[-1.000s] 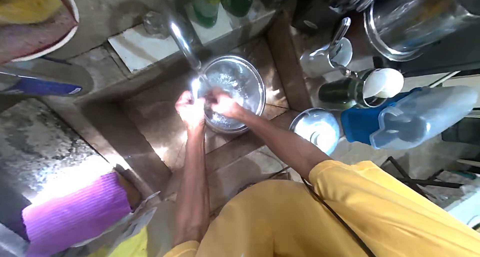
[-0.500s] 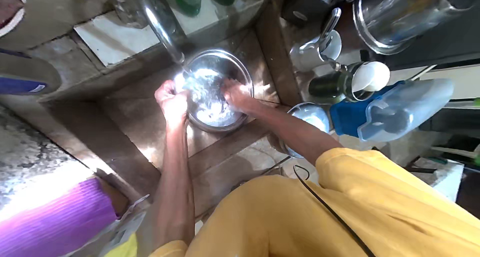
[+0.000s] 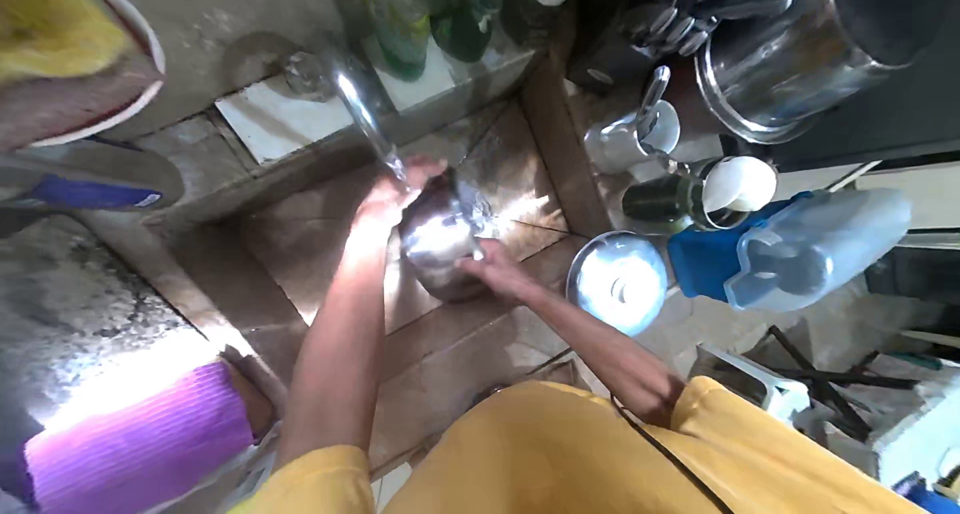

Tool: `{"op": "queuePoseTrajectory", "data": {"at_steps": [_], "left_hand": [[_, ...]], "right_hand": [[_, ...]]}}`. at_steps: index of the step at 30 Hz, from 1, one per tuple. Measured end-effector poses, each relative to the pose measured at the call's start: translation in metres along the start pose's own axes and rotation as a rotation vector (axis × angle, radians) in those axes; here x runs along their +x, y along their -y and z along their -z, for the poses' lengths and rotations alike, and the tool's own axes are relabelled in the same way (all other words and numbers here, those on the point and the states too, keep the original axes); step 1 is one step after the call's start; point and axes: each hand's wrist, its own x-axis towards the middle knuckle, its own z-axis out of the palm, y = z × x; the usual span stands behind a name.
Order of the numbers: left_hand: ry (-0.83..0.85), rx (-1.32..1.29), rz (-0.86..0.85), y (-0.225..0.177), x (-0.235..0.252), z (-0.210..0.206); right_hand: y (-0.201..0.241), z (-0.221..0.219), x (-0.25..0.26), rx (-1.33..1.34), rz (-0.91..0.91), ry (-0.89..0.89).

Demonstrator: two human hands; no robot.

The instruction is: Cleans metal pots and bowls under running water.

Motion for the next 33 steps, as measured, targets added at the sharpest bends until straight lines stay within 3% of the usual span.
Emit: {"op": "queuePoseTrajectory", "data": {"at_steps": [3,5,8,11,13,15,17,21,23,27,30,33], "left_hand": [[0.114,0.075,-0.126,0.011,0.003,0.024],[0.101,0.150,-0.124,0.023,0.000,0.044],[-0.055,0.088,-0.026,0.029,-0.025,0.070],[-0.240,0.106,-0.091,0.056,-0.028,0.102],[-0.336,0.113,-0.151,0.054,-0.033,0.116],[-0.405,-0.014,-0.108,0.031,-0.043,0.119],[-0.448,-0.074,-0.031,0.004,-0.045,0.122],[-0.480,0.099,0.086,-0.035,-0.021,0.130],[-0.478,0.154,0.038,-0.048,-0.008,0.131],[-0.522,0.319,-0.005,-0.057,0.011,0.135],[-0.503,0.409,0.010,-0.060,0.025,0.142],[-0.446,0.153,0.001,-0.057,0.027,0.144]], "right_hand": [[0.011,0.011,-0.001,0.514,-0.140,-0.019],[0.027,0.003,0.012,0.685,-0.166,-0.005],[0.048,-0.020,0.046,0.866,-0.197,0.005],[0.058,-0.043,0.082,0.968,-0.251,0.003],[0.062,-0.050,0.093,0.969,-0.282,-0.034],[0.067,-0.053,0.092,0.792,-0.276,-0.091],[0.072,-0.050,0.074,0.358,-0.228,-0.074],[0.073,-0.045,0.040,-0.426,0.063,0.082],[0.065,-0.039,0.031,-0.648,0.077,0.140],[0.056,-0.037,0.021,-0.898,0.024,0.067],[0.048,-0.035,0.010,-0.942,0.108,0.094],[0.033,-0.021,0.001,-0.756,0.164,0.080]]}}
